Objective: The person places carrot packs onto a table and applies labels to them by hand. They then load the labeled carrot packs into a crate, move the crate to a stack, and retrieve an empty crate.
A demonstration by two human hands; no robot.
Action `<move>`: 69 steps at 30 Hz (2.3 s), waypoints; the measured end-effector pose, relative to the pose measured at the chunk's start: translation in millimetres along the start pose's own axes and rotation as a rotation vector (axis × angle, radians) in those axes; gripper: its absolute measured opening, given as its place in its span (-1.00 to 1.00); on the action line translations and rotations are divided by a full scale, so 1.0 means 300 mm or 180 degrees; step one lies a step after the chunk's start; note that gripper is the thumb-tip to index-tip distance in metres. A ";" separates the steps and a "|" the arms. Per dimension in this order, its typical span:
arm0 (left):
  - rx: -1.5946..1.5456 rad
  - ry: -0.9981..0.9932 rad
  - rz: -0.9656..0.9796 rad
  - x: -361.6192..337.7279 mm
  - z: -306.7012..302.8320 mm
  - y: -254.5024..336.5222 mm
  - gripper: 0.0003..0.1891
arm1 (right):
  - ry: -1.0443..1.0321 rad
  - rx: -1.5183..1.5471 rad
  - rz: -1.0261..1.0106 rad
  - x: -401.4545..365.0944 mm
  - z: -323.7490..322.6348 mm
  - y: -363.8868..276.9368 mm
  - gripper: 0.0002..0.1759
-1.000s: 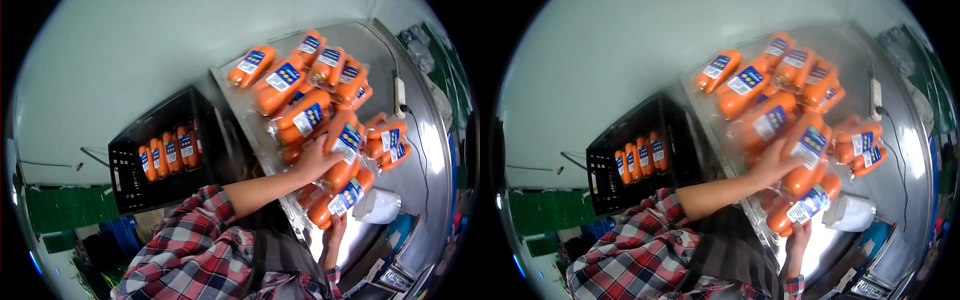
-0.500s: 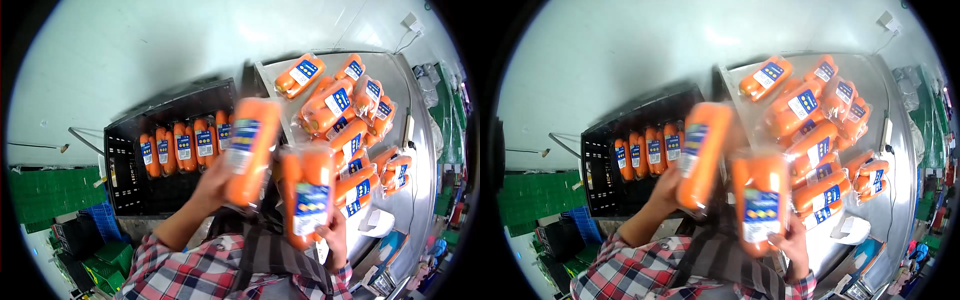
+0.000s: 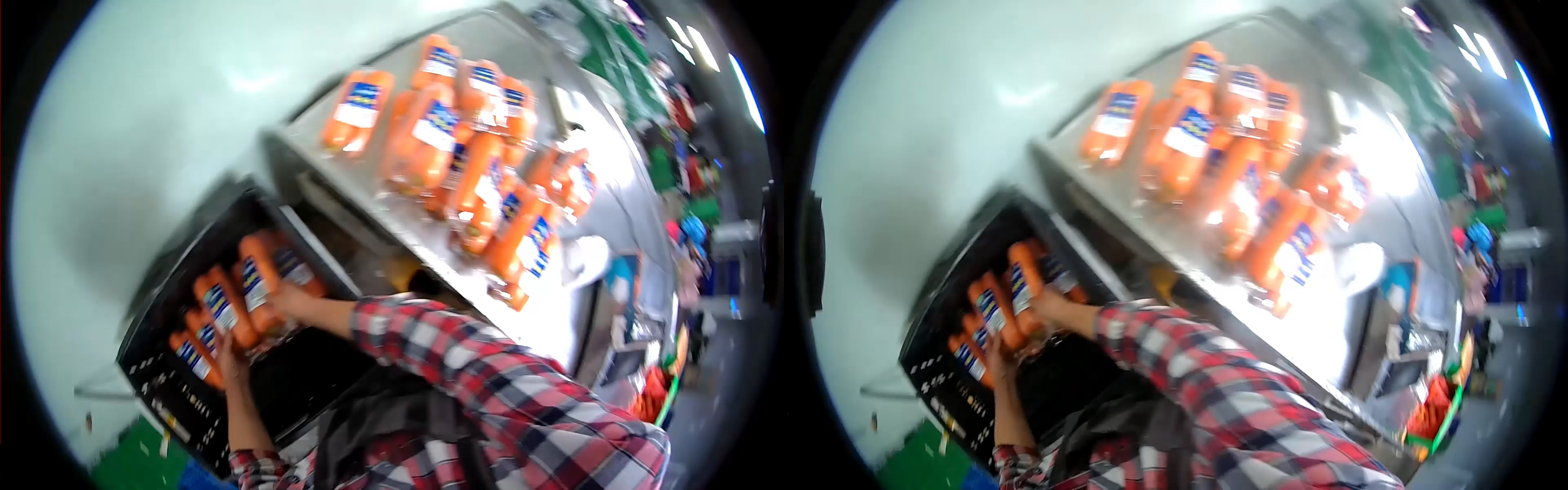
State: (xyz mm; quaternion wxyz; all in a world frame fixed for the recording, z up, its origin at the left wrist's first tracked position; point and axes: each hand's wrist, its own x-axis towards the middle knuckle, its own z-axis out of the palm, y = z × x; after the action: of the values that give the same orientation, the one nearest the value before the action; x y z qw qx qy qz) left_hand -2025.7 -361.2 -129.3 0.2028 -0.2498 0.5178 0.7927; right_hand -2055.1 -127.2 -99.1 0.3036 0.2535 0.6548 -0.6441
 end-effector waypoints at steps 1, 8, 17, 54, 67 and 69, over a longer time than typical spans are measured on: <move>-0.0103 -0.0072 -0.0071 -0.069 0.119 0.026 -0.54 | -0.0020 -0.0221 -0.0457 -0.028 -0.014 -0.010 -0.64; 0.3450 0.1051 0.0530 -0.093 0.108 0.044 -0.26 | 0.0060 -0.0211 -0.2729 -0.582 -0.340 -0.228 -0.43; 0.2133 0.0186 0.1893 -0.369 0.861 0.215 -0.69 | 0.5082 -0.2608 0.0025 -1.120 -1.402 0.547 -0.12; 0.2220 -0.4853 -0.1107 -0.893 1.803 -0.597 -0.38 | 0.4863 -0.2740 -0.0915 -1.465 -1.550 0.585 -0.48; 0.1078 -0.3317 0.0295 -0.697 1.684 -0.167 -0.64 | 0.4289 -0.1518 -0.2145 -1.495 -1.320 0.271 -0.37; 0.1193 -0.3400 0.0430 -0.695 1.643 -0.097 -0.52 | 0.2377 0.0643 -0.2644 -1.444 -1.304 0.205 -0.34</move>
State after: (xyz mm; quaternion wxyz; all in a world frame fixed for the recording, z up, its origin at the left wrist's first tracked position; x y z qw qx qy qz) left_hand -1935.2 91.4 143.0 0.4261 0.2596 0.4900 0.7148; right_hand -1740.8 291.1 166.6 -0.2532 0.2130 0.6976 -0.6355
